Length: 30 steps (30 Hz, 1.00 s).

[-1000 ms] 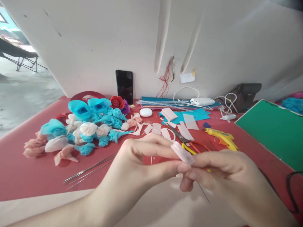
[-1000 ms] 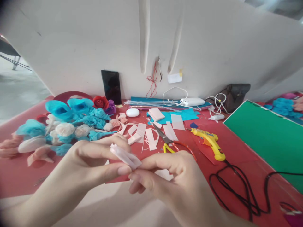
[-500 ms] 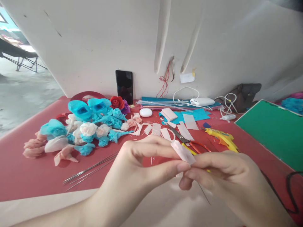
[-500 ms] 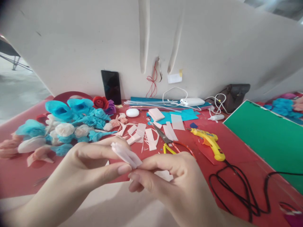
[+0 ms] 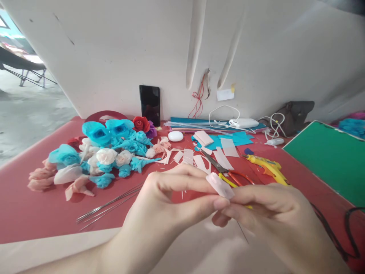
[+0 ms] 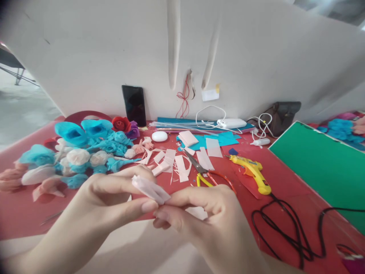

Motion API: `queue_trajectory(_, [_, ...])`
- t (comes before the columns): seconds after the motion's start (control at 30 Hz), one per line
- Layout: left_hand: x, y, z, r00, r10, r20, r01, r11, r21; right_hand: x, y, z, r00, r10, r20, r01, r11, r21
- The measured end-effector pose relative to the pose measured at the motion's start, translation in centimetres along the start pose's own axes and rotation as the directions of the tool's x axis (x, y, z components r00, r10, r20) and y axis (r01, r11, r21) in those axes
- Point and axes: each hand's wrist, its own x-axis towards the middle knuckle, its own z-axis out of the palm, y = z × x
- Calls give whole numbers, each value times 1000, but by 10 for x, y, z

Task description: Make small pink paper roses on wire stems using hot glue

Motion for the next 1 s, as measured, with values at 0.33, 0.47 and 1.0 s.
queue_trajectory(0.33, [3,0,0,999,-21,26,23,995,-95,0,-11,0,993,121,7,-121,993,-2])
queue_trajectory(0.47, [2,-1,0,996,-52,67,62,987,-150,0,-13,1,994,111,21,-113,992,64])
queue_trajectory(1.0, [0,4,-2,988,154,-8,-134,884,447,3,1,0,999,-38,25,40,995,-92])
